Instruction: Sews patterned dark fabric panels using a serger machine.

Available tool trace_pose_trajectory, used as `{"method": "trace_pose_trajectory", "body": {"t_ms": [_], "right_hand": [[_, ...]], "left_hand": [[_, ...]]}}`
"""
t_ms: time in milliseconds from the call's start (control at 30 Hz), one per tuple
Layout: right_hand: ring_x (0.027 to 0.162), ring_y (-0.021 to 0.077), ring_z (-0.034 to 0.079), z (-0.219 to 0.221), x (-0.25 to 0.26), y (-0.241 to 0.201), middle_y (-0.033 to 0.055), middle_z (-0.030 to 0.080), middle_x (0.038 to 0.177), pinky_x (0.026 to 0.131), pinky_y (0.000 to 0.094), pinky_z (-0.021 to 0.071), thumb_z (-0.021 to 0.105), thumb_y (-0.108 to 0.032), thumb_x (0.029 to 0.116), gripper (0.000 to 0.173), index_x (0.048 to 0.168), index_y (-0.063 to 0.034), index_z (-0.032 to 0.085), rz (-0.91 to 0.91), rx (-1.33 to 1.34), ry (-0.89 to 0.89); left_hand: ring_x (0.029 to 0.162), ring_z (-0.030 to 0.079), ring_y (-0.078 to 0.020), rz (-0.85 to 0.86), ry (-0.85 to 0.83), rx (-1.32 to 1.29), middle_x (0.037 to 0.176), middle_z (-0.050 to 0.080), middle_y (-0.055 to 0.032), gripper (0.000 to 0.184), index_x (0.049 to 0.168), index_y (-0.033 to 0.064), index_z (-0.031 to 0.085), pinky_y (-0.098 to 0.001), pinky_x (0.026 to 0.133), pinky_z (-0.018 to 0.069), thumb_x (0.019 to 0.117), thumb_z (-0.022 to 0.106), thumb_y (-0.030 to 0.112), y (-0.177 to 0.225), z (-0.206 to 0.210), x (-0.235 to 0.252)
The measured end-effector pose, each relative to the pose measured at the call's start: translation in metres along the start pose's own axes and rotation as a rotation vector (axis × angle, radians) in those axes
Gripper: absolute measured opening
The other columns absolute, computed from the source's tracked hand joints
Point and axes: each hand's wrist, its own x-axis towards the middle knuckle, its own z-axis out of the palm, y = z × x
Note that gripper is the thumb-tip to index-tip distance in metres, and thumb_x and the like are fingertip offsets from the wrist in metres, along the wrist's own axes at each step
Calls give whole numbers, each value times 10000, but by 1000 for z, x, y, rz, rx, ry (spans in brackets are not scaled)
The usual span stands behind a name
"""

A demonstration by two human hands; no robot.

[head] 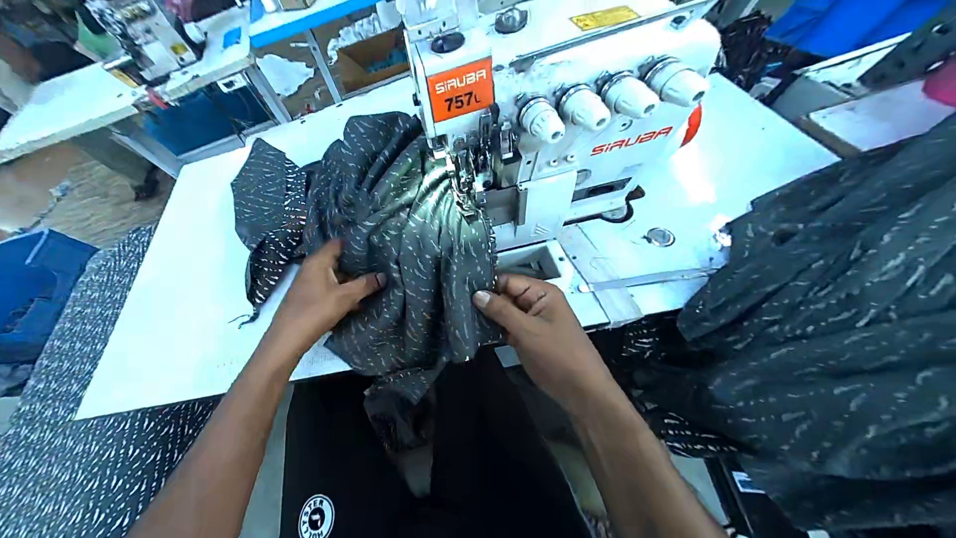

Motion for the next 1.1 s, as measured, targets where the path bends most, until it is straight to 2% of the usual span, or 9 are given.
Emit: {"method": "trace_pose_trajectory", "body": {"t_ms": [100, 200, 267, 333, 433, 500, 800, 900, 1100], "right_hand": [[754, 191, 691, -5, -4, -2, 140, 713, 907, 683, 349, 610, 616, -128, 1020, 157, 1076, -21, 716, 11, 8, -3], [748, 168, 687, -6, -5, -2, 122, 710, 894, 674, 328, 606, 606, -119, 1023, 149, 1062, -23, 713, 11, -16, 5], [687, 131, 653, -2, -1, -3, 94, 700, 842, 605, 274, 562, 610, -112, 1020, 130, 1028, -33, 713, -7, -76, 33], [665, 129, 642, 2, -3, -1, 89, 693, 820, 580, 269, 548, 609, -111, 1019, 122, 1020, -35, 705, -10, -96, 48], [694, 141, 663, 1, -11, -1, 92, 707, 861, 612, 277, 572, 589, -98, 1030, 143, 1093, -32, 699, 2, -78, 46], [637, 117, 639, -2, -17, 0, 67, 701, 831, 558, 239, 539, 576, -84, 1032, 153, 1125, -47, 691, -8, -101, 52], [670, 131, 650, 3, -26, -4, 99, 696, 842, 586, 253, 549, 565, -49, 1022, 295, 1313, -25, 605, -14, -43, 114], [800, 176, 729, 6, -22, -7, 118, 716, 934, 736, 361, 645, 536, 0, 1023, 260, 1275, 5, 601, -31, 73, 102], [797, 193, 750, 10, 15, -19, 126, 717, 939, 758, 380, 660, 510, -18, 1044, 143, 1132, 41, 607, -30, 115, 114]], "left_hand": [[773, 705, -260, 97, 211, 131, 864, 728, -121, 164, 1015, 46, 732, -553, 727, 587, 901, 751, 162, 4, -22, 13], [1103, 597, -525, 275, 423, 479, 1209, 593, -354, 376, 1256, -89, 611, -712, 915, 464, 920, 655, 75, 28, -67, 34], [1206, 501, -647, 281, 372, 629, 1540, 286, -406, 708, 1513, -43, 401, -774, 911, 459, 860, 672, -8, 54, -77, 45], [1175, 561, -596, 382, 329, 707, 1612, 225, -354, 656, 1525, 18, 421, -714, 852, 523, 899, 620, 1, 81, -60, 31], [1227, 598, -315, 687, 168, 517, 1384, 580, -184, 344, 1322, 40, 651, -477, 1001, 529, 1022, 497, 109, 94, 2, -10], [1190, 612, -235, 744, 74, 360, 1268, 656, -114, 312, 1253, 55, 704, -388, 993, 527, 1033, 494, 126, 87, 40, -21], [1256, 579, -198, 700, 62, 259, 1310, 663, -55, 319, 1203, 77, 735, -358, 1063, 467, 1029, 467, 76, 66, 60, -16], [1275, 563, -209, 722, 30, 280, 1345, 646, -57, 353, 1232, 104, 736, -373, 1077, 445, 1021, 455, 62, 61, 58, -8], [1247, 520, -218, 877, -153, 175, 1253, 644, -72, 358, 1122, 192, 801, -392, 1078, 400, 1028, 477, 72, 52, 36, 48]]}}
